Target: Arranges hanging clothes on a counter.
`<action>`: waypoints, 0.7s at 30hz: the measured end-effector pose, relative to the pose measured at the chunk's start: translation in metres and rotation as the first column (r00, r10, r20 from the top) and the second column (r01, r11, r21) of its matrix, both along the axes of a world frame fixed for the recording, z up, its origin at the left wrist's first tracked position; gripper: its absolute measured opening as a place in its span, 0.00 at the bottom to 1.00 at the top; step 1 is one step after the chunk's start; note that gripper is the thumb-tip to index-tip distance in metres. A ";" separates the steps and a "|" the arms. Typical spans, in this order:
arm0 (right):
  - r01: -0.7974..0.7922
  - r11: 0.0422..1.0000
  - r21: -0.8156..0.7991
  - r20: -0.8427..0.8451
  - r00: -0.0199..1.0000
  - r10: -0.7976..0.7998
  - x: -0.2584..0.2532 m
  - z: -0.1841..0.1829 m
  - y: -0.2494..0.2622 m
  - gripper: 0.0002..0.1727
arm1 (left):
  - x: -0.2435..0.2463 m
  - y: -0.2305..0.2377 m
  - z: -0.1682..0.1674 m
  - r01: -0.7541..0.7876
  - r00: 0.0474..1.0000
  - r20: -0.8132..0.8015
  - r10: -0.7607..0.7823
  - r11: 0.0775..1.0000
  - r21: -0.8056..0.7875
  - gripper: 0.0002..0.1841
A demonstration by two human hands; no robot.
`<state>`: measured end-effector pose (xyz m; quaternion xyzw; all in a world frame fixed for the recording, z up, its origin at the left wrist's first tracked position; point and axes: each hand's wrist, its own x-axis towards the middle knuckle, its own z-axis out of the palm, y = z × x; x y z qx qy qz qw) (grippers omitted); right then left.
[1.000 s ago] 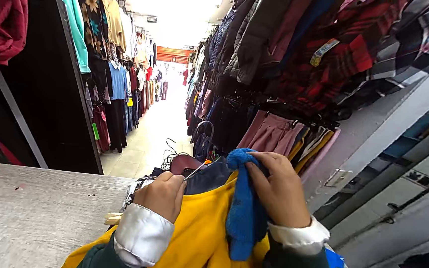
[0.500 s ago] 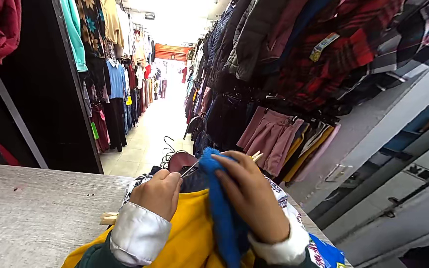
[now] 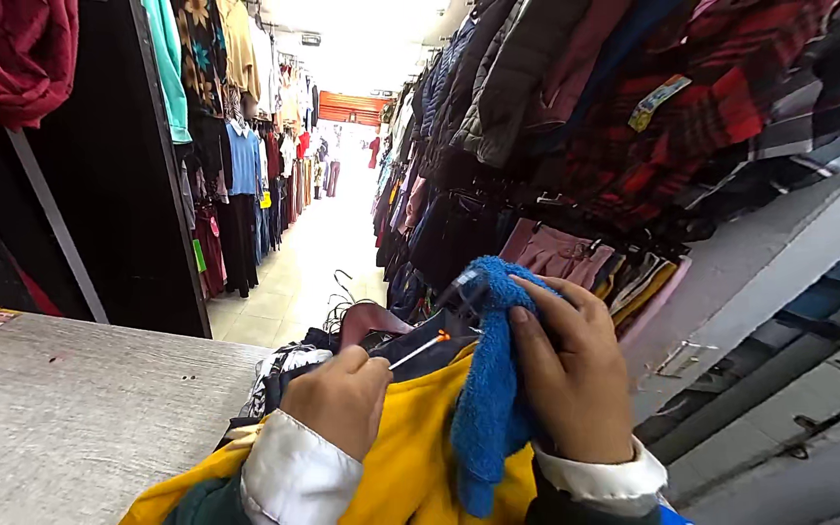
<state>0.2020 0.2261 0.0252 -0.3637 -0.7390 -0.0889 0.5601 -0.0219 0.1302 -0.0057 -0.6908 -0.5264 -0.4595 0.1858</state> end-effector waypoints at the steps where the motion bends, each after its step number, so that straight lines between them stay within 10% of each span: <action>1: -0.006 1.000 -0.015 0.004 1.000 0.006 0.000 -0.001 0.003 0.21 | -0.005 0.006 0.001 0.009 0.999 0.031 -0.008 1.000 -0.015 0.10; 4: -0.041 0.997 -0.061 0.062 0.997 0.045 -0.006 -0.009 0.013 0.21 | -0.024 0.025 0.003 0.006 0.990 0.140 0.036 0.958 -0.286 0.10; 9: -0.057 0.987 -0.149 0.136 0.988 0.078 -0.014 -0.022 0.029 0.19 | -0.049 0.054 0.001 0.166 0.968 0.242 0.070 0.548 -0.820 0.22; 16: -0.196 0.941 -0.275 0.045 0.975 0.216 -0.010 -0.014 0.020 0.21 | -0.027 0.029 0.018 0.255 0.933 0.360 0.017 0.675 -0.692 0.20; 21: -0.423 0.737 -0.527 -0.172 0.902 0.396 -0.005 0.001 -0.003 0.38 | 0.000 -0.005 0.011 0.285 0.949 0.243 -0.203 0.882 -0.374 0.16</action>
